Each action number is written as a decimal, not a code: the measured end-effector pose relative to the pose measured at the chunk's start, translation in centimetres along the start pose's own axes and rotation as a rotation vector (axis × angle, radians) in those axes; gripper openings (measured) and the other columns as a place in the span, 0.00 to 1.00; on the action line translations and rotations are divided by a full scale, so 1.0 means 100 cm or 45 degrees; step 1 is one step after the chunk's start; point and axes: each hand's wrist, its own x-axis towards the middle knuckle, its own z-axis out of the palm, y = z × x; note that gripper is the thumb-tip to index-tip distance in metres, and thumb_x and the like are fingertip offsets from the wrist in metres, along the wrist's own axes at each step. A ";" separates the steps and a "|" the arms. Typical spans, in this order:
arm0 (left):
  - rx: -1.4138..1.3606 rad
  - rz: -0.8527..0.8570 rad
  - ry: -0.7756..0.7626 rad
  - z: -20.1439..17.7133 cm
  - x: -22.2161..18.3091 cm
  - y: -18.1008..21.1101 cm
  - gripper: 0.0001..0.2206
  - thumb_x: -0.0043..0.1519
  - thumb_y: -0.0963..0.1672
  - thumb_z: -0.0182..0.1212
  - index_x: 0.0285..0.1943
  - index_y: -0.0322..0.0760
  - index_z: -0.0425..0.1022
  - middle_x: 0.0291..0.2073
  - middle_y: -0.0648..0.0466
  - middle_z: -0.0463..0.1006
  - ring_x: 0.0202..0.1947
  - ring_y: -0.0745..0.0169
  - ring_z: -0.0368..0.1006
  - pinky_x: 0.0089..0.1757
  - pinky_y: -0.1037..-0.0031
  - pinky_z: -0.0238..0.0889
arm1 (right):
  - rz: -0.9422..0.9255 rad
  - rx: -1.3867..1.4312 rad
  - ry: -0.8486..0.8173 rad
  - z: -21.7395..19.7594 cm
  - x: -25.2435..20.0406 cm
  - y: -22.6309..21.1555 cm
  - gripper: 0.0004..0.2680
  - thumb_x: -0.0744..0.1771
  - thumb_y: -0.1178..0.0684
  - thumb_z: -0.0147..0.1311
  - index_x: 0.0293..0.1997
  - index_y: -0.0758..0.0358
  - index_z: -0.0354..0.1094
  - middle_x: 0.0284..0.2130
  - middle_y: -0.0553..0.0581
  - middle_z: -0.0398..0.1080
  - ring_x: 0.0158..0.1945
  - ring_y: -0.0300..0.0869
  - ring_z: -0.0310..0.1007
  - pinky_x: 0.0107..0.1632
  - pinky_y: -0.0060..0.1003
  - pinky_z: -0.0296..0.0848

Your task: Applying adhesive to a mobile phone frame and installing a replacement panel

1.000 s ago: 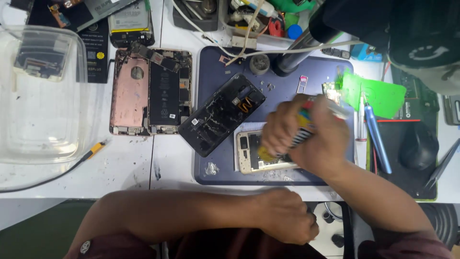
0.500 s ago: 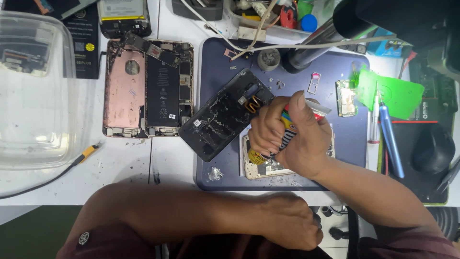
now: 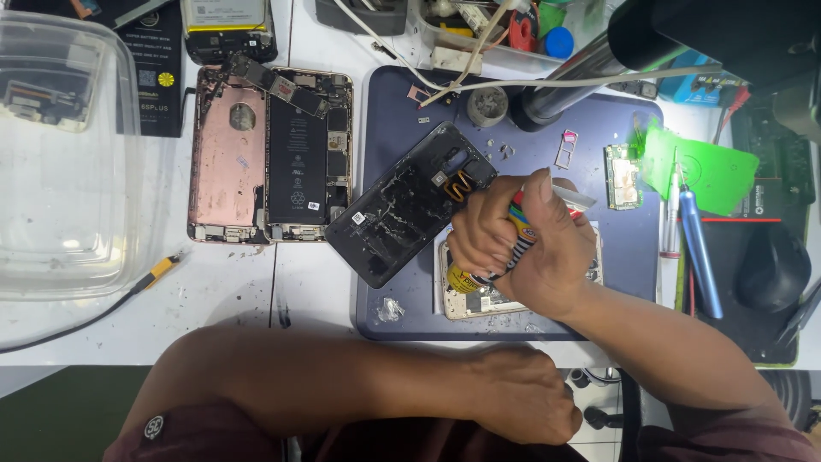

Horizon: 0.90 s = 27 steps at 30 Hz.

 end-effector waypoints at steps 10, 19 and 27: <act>-0.008 0.003 -0.033 -0.002 0.000 0.001 0.05 0.57 0.39 0.57 0.29 0.38 0.75 0.23 0.51 0.82 0.26 0.47 0.80 0.25 0.57 0.67 | -0.001 -0.005 0.043 -0.001 0.002 -0.001 0.20 0.69 0.37 0.45 0.20 0.60 0.54 0.14 0.51 0.48 0.16 0.38 0.45 0.22 0.32 0.50; -0.028 -0.005 -0.052 -0.010 0.000 0.000 0.05 0.56 0.38 0.56 0.29 0.39 0.76 0.23 0.51 0.83 0.26 0.46 0.81 0.25 0.56 0.68 | -0.037 -0.062 0.066 0.002 0.004 -0.002 0.20 0.69 0.37 0.46 0.21 0.60 0.54 0.14 0.51 0.48 0.15 0.38 0.44 0.21 0.32 0.50; -0.057 -0.019 -0.141 -0.014 0.001 0.000 0.05 0.57 0.39 0.56 0.33 0.40 0.77 0.25 0.52 0.84 0.28 0.47 0.82 0.26 0.57 0.69 | -0.053 -0.130 0.104 0.003 0.008 -0.002 0.21 0.68 0.35 0.45 0.19 0.58 0.52 0.12 0.50 0.45 0.13 0.37 0.42 0.19 0.31 0.49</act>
